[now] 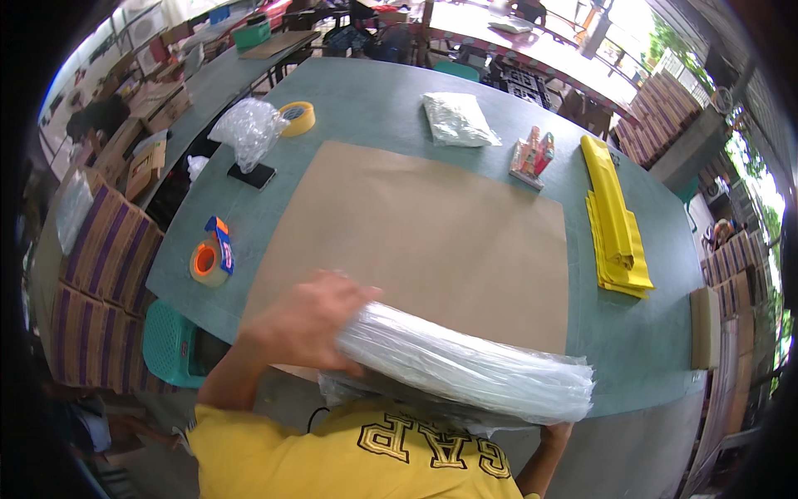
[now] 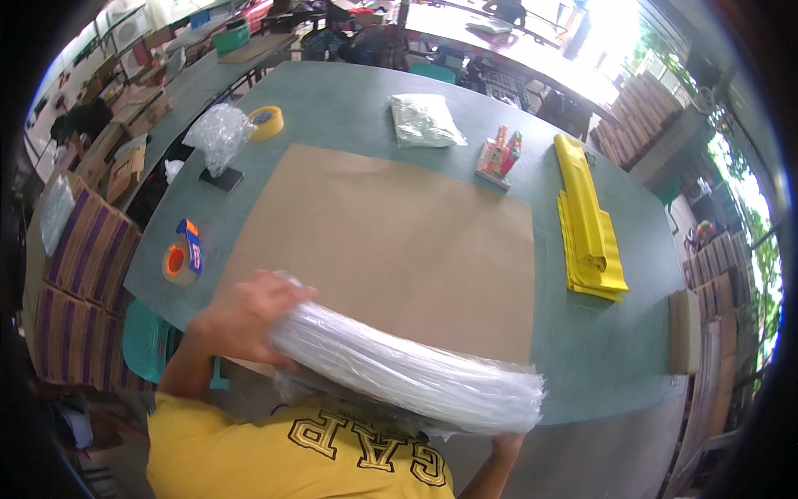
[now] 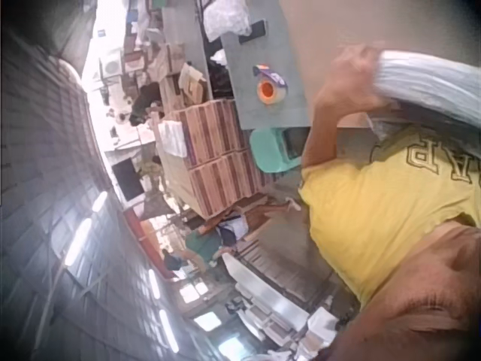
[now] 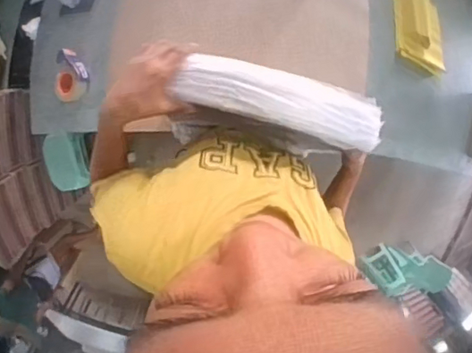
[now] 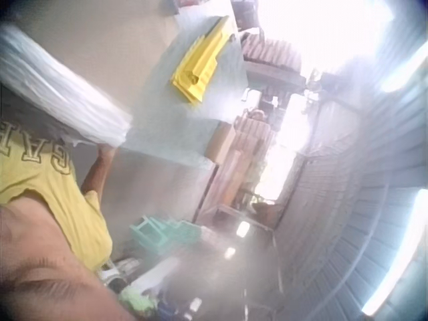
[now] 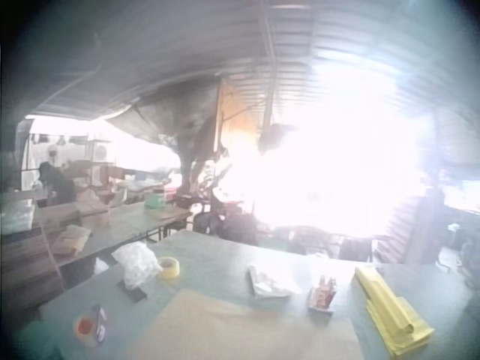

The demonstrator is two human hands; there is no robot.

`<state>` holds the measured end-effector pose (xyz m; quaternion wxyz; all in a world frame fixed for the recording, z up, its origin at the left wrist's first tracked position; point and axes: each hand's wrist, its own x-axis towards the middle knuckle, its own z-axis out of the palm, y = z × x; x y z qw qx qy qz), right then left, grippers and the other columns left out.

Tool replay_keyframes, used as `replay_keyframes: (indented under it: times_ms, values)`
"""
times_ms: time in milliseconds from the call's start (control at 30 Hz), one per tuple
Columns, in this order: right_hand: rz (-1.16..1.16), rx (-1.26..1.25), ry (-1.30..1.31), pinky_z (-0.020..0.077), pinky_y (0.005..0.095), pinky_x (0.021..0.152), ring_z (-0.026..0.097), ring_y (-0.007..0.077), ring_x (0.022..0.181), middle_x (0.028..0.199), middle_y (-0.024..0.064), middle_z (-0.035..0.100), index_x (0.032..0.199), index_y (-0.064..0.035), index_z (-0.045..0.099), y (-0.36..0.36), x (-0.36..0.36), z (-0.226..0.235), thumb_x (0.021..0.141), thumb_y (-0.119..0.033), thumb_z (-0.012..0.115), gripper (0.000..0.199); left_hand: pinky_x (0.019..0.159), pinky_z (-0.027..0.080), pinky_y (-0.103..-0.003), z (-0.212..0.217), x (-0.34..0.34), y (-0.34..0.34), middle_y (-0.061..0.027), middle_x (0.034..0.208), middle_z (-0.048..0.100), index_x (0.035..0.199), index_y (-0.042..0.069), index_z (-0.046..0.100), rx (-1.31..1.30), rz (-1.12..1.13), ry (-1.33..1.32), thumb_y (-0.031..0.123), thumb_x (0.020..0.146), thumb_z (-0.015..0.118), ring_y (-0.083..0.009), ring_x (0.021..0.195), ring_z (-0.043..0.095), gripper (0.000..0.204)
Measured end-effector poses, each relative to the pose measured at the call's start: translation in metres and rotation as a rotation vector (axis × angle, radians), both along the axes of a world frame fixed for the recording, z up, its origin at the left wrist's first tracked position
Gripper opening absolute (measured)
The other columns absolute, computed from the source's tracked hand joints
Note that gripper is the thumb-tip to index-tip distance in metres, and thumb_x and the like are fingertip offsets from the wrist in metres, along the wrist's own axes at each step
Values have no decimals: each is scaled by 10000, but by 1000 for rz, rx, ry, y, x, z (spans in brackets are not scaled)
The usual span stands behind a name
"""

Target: The person handles a packaged black item, covers it with plastic wrap, then places it on brown paper, folding and taping the paper to secure the wrapping.

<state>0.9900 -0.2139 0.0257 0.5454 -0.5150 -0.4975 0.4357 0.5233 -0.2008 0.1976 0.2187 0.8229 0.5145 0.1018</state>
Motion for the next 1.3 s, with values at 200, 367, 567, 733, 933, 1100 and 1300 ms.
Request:
replay_keyframes:
  times_ms: [200,367,567,733,933,1100,1300]
  values:
    - [-50,-3,36,417,379,919,488,243,1090,1193,96,478,1313,8,355,1,-24,-5,546,-463,834,1019,977,363,-382,-122,-3,-19,-121,1221,471,1270,4,404,169,312,-1370,339,530,867,-223,1163,431,935]
    - [-101,45,85,415,369,911,493,230,1076,1172,94,492,1283,6,380,15,-36,12,539,-520,814,1010,876,435,-338,-152,-7,-17,-111,1167,489,1268,-4,376,79,720,-1329,380,574,850,-184,1064,494,923]
    - [-123,166,221,411,355,902,498,212,1058,1150,91,506,1246,1,409,20,-65,51,524,-602,789,1015,860,434,-320,-119,-25,4,-83,1088,524,1193,-11,443,410,612,-1232,510,575,813,-165,1023,502,889]
    - [363,316,-130,417,359,881,523,208,1002,1029,91,540,1208,-15,447,36,-71,127,514,-541,825,950,860,418,-310,-99,-30,26,-74,1062,519,1232,25,437,255,449,-1246,604,544,788,-177,1013,492,966]
    - [857,410,-1264,427,429,900,540,358,1035,1178,209,503,1311,-43,369,72,-204,201,565,-557,779,994,942,361,-323,-114,-40,24,-110,1205,446,1349,43,318,286,405,-1260,518,492,851,-198,1116,432,1115]
    - [1225,283,-1195,428,442,882,527,410,1020,1267,252,414,1362,-31,283,111,-295,203,663,-556,712,975,998,336,-366,-107,-36,19,-172,1283,413,1407,40,181,230,425,-1154,400,452,899,-250,1185,415,1248]
    - [1119,670,-999,482,431,715,569,386,879,1104,218,498,1340,-101,345,122,-350,173,865,-354,554,577,837,437,-348,-116,-34,-7,-133,1108,509,1260,47,395,579,634,-837,202,588,851,-235,972,536,828]
